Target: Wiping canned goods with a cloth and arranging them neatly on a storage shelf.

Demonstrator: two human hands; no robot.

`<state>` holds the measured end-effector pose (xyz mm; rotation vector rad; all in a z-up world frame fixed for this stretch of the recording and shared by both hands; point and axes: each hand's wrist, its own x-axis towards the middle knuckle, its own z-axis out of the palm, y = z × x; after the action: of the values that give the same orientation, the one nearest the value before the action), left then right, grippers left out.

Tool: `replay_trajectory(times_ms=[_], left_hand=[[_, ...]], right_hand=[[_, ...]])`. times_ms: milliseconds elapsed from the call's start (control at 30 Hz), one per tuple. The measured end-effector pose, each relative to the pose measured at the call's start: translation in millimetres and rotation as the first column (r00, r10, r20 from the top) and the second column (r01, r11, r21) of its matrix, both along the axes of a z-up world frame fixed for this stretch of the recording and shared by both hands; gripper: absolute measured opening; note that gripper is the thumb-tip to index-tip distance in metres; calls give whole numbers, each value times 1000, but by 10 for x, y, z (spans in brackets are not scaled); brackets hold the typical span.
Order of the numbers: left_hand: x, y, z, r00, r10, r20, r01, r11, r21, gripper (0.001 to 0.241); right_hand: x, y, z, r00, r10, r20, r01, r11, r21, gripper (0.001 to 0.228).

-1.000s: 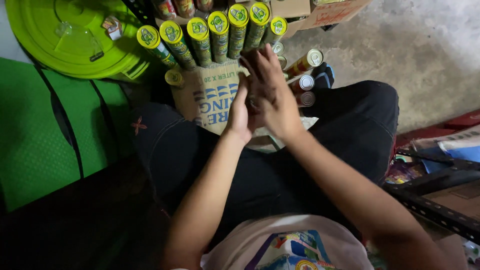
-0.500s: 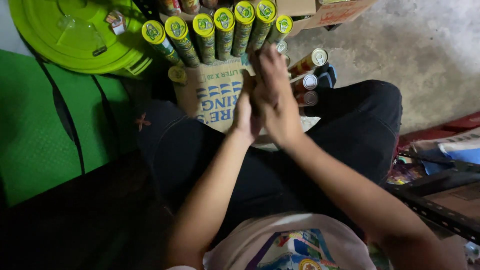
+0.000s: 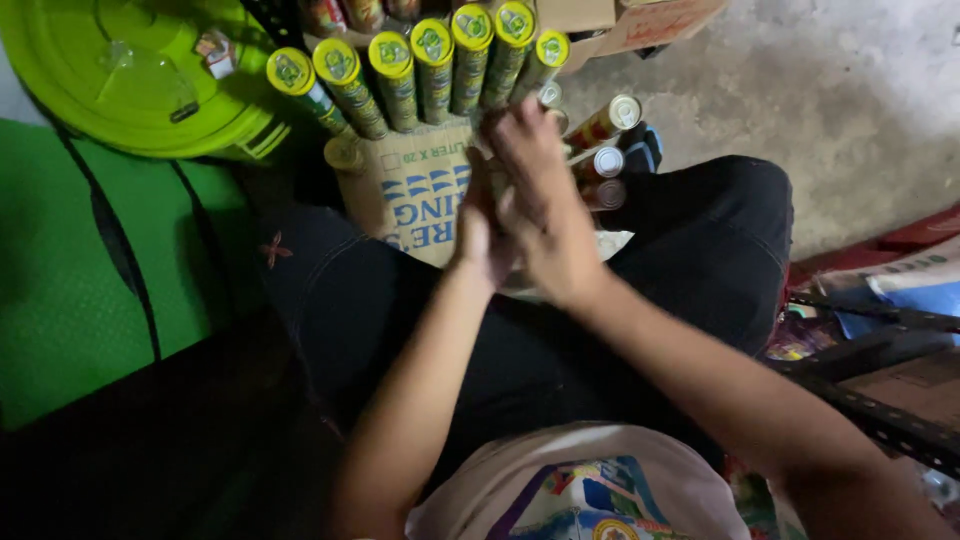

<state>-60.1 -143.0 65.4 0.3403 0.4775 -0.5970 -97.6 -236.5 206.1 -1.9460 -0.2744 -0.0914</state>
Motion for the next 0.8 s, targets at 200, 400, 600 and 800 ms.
replay_trajectory(times_ms=[200, 400, 600, 800], left_hand=[[150, 184, -110, 941, -187, 283, 336, 632, -698, 86], [-104, 20, 331, 988, -39, 152, 21, 993, 117, 55], [160, 61, -811, 970, -25, 240, -10, 990, 143, 66], [-33, -53, 302, 993, 41, 107, -63, 975, 215, 53]], right_hand=[[-380, -16, -123, 977, 210, -25, -207, 926, -314, 76], [30, -45, -96, 999, 43, -2, -43, 997, 61, 57], [-350, 57, -261, 997, 76, -8, -77, 992, -103, 58], [36, -116, -180, 999, 50, 14, -49, 996, -78, 60]])
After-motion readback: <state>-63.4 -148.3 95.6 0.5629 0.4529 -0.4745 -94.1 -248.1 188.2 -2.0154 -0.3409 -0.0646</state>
